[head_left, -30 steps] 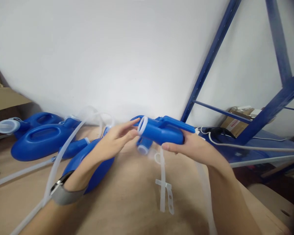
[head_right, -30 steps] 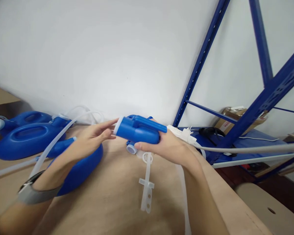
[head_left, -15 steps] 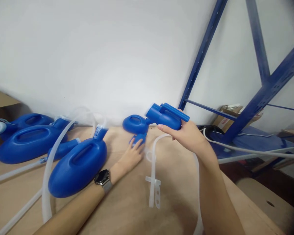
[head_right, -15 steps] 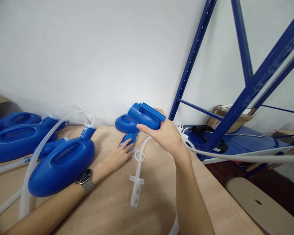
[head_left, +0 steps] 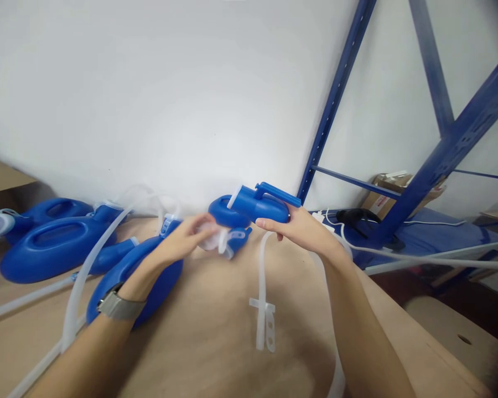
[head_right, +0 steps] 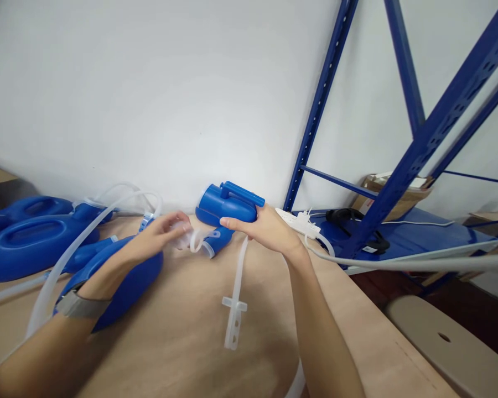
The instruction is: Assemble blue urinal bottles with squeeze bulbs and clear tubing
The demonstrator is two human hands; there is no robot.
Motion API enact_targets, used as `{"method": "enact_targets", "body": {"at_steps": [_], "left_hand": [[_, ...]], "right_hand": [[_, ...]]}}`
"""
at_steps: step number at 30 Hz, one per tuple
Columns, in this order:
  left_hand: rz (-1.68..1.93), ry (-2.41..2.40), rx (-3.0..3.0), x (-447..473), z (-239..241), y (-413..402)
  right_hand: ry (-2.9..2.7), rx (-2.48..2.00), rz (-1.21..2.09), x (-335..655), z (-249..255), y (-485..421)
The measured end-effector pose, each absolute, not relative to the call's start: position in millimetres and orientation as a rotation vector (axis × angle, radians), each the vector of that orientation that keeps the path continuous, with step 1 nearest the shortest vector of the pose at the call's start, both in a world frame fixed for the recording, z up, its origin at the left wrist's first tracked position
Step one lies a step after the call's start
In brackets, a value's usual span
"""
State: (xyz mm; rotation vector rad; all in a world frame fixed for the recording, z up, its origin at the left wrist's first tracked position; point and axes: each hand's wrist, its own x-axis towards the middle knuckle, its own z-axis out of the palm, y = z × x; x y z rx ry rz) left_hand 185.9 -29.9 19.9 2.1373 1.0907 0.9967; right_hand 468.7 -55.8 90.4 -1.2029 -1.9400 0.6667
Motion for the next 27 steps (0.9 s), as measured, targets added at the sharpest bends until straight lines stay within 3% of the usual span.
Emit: {"method": "enact_targets", "body": {"at_steps": [3,6,13,17,27], "left_hand": [[1.115,1.049,1.790,175,47,-44],[0.997,1.154,1.895,170,61,-54],[0.436,1.278,2.336,166,46,-41],[0.410,1.274,2.310,164,43,-41],[1.509,0.911,1.116,181,85,-70]], "right_hand": [[-1.969,-1.202,0.680,464,89,-56],[-2.016,-1.197,0.675,459,86,-53],[-2.094,-1.293,0.608,451,79,-50],[-2.102,-1.320,0.578,448,78,-51],[-2.110,-1.209,0.625,448,81,-55]]}}
